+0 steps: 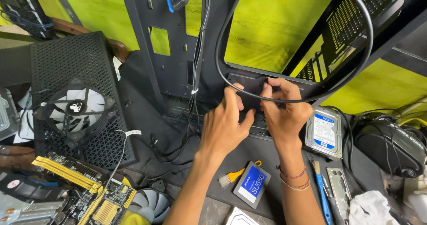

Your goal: Assembling computer components by fitting an SSD into a bracket and mounting it in a PC case.

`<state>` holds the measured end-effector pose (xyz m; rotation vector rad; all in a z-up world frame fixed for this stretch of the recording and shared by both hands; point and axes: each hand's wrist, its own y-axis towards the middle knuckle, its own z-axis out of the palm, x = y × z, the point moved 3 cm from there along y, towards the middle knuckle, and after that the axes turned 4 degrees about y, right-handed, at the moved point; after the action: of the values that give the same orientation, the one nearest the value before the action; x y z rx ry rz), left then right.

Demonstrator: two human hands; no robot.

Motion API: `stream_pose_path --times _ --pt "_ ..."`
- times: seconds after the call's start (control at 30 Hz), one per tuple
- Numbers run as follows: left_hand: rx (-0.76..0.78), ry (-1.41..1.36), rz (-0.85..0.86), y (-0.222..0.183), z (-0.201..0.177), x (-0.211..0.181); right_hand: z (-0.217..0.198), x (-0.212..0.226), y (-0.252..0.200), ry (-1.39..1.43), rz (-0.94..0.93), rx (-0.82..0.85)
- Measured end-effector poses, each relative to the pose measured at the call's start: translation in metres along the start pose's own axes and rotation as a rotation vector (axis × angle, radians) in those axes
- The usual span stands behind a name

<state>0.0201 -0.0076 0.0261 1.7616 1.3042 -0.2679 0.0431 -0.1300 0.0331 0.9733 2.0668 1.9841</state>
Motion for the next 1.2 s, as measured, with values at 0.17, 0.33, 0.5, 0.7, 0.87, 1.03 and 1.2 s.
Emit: stream_pose_path --times 0.17,0.33,0.5,0.7,0.87,1.03,1.2 --pt "-0.012 -0.007 0.008 0.000 -0.001 -0.002 0.000 0.000 -0.001 -0.032 -0.047 -0.009" --pt "-0.009 -0.005 0.008 -0.001 0.006 0.003 0.000 -0.001 -0.002 -0.015 -0.012 -0.015" --pt "-0.031 -0.016 0.009 -0.001 0.013 0.008 -0.013 0.004 0.009 0.063 0.130 0.075" --pt "-0.250 -0.216 -0.048 -0.004 0.010 0.008 -0.033 0.019 0.026 0.266 0.703 0.508" --pt "-0.282 -0.139 0.023 -0.004 0.006 0.005 -0.048 0.017 0.030 0.074 0.925 0.716" --pt "-0.208 -0.111 0.003 -0.001 -0.001 0.001 -0.052 0.011 0.027 0.024 0.903 0.763" --pt "-0.189 -0.041 0.025 0.000 0.001 -0.002 -0.051 0.010 0.027 -0.044 0.845 0.814"
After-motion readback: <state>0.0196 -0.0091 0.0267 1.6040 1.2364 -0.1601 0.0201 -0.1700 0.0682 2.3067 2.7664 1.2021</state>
